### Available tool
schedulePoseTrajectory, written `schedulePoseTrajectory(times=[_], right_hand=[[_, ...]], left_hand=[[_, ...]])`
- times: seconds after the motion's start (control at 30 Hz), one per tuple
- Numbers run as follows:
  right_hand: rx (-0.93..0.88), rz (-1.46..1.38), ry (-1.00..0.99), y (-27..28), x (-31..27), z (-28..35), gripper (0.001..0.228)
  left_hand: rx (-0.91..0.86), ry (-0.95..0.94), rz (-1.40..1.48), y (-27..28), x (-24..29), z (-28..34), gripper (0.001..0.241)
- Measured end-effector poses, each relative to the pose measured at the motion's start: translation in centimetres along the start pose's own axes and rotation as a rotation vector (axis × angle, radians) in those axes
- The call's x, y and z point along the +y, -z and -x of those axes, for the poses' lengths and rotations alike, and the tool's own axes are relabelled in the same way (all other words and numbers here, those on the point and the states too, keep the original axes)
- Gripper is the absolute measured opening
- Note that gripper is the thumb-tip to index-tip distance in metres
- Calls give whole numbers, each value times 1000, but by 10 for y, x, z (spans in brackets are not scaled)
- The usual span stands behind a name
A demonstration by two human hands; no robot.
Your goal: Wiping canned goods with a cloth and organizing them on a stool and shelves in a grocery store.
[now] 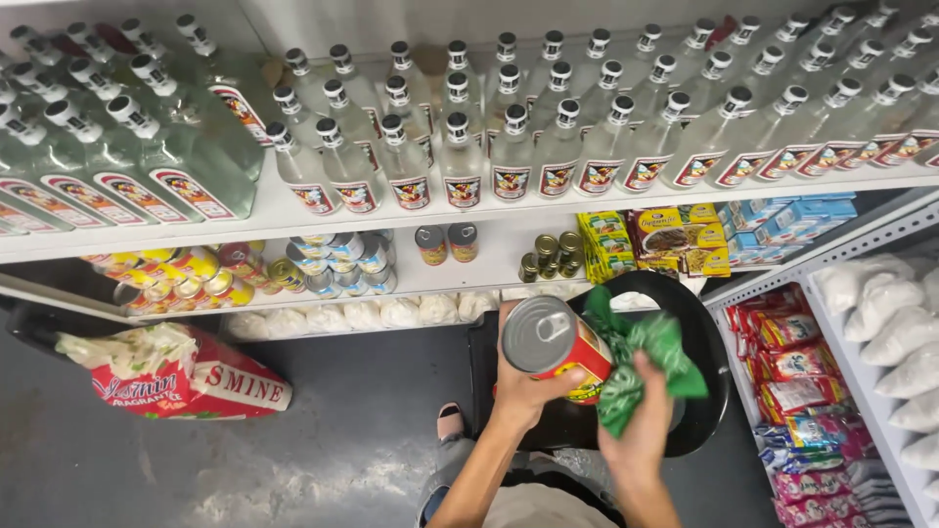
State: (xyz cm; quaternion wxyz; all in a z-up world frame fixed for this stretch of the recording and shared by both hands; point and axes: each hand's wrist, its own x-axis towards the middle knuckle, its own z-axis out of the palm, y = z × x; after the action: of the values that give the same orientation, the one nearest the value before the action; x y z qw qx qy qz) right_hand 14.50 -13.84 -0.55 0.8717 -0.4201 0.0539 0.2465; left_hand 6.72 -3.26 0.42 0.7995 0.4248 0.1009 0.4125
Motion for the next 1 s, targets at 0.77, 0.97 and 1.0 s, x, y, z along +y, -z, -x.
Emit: schedulePoseTrajectory(times=[0.77, 0.97, 1.0], right_hand=[[107, 100, -314, 35, -31, 2, 41], [-693, 578, 359, 10, -59, -7, 92], [-841, 589, 416, 8, -63, -10, 91]], left_hand=[[107, -226, -493, -26, -2, 2, 78], [-100, -159, -430, -48, 3, 6, 79], [-131, -155, -421, -50, 6, 8, 82]])
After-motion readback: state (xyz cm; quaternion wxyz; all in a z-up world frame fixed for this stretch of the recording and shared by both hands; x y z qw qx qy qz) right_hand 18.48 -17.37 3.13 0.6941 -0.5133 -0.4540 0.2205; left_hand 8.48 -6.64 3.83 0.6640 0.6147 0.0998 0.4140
